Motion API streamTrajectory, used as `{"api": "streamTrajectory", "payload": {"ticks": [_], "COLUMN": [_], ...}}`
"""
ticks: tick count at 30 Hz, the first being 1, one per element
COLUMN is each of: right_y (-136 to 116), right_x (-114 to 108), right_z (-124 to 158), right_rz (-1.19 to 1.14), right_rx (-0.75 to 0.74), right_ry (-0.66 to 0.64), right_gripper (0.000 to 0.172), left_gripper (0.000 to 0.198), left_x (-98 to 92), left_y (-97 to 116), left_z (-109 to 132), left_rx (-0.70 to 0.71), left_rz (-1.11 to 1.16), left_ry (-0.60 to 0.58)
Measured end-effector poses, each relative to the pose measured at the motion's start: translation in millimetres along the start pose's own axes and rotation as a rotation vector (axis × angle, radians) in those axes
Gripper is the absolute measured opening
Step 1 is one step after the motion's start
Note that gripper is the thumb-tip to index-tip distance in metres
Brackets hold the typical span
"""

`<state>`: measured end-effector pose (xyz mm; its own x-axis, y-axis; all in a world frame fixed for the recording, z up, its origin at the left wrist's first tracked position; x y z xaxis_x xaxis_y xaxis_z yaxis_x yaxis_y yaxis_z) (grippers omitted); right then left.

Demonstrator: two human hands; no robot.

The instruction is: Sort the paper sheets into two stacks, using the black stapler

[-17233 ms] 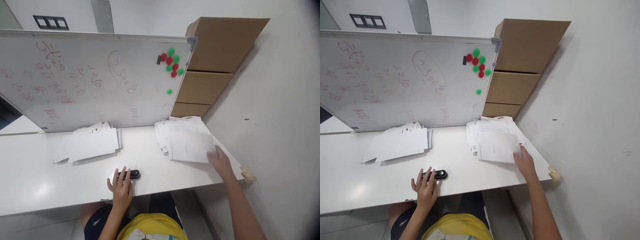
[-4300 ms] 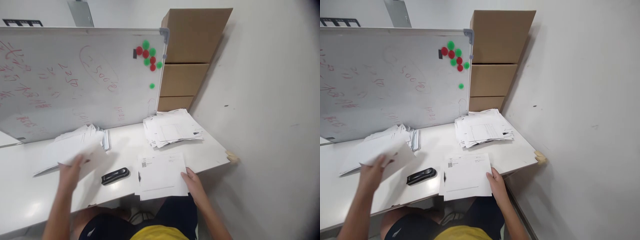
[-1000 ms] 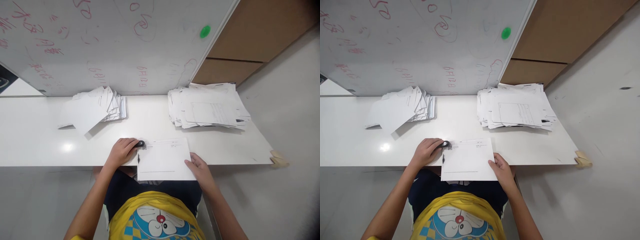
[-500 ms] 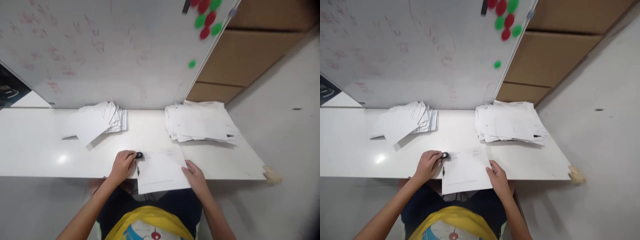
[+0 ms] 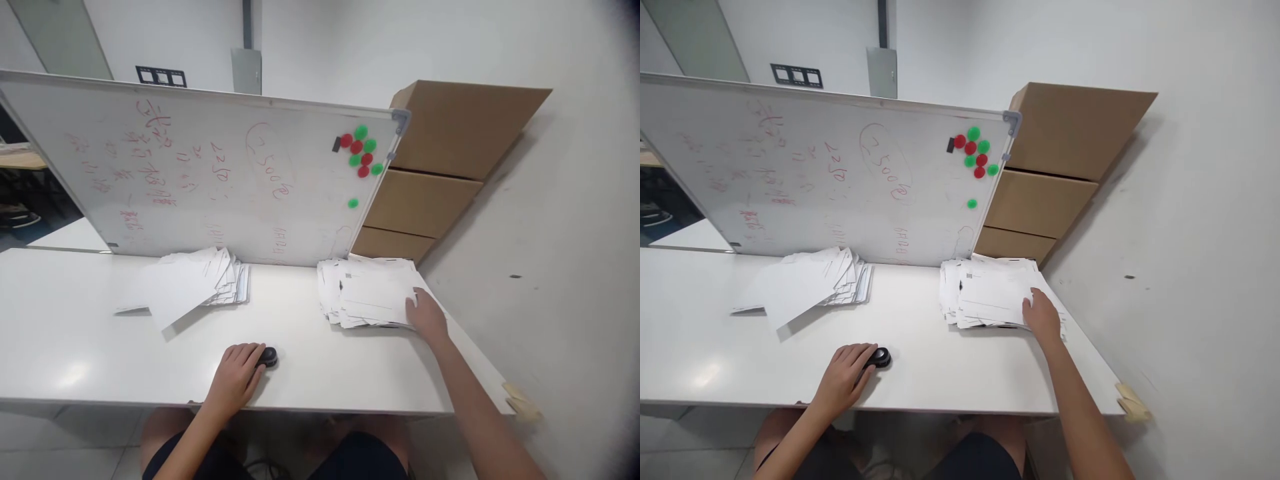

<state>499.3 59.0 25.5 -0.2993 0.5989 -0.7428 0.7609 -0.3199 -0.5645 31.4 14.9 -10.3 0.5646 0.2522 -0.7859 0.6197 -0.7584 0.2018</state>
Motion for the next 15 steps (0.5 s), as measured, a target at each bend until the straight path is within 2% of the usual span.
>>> {"api": "streamTrajectory", "payload": {"ticks": [2,4,6,8,11,13,15], "right_y": [-9.9,-18.8,-30.6,-45.1,-59.8,-62.4,-61.2], "right_x": [-3.0,-15.3,-30.8,-37.8,-32.5,-21.8,-8.1], "right_z": [-2.4,6.9,24.0,46.7,87.8,117.7,147.0], "right_rz": [-0.006,0.009,0.040,0.032,-0.073,-0.168,-0.257], "right_rx": [-0.074,-0.143,-0.250,-0.375,-0.427,-0.383,-0.288], "right_ry": [-0.009,0.022,0.056,0.001,-0.115,-0.167,-0.230], "right_gripper": [0.036,0.041,0.043,0.037,0.031,0.031,0.029], "left_gripper": [0.050,0.055,0.053,0.049,0.033,0.028,0.032], "left_x": [-7.4,-25.9,-52.7,-78.9,-108.9,-119.4,-123.6], "left_y": [-7.9,-29.9,-66.6,-112.8,-172.1,-184.6,-171.3], "left_z": [3.8,5.9,5.8,4.9,7.5,10.4,12.2], "left_rx": [-0.003,-0.032,-0.108,-0.250,-0.524,-0.647,-0.705], "left_rz": [0.013,-0.030,-0.130,-0.184,0.011,0.089,0.100], "left_ry": [0.006,0.047,0.090,0.086,0.176,0.264,0.359]}}
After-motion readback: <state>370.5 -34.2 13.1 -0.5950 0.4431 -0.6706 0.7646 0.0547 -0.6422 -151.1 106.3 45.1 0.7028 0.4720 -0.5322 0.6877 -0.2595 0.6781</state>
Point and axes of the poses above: each hand's wrist, its own z-axis away from the middle knuckle, its own x-axis out of the palm, y = z × x, the point moved 6 cm from there along -z, towards the middle knuckle, and after that the axes turned 6 degrees about z, right-handed, at the moved point
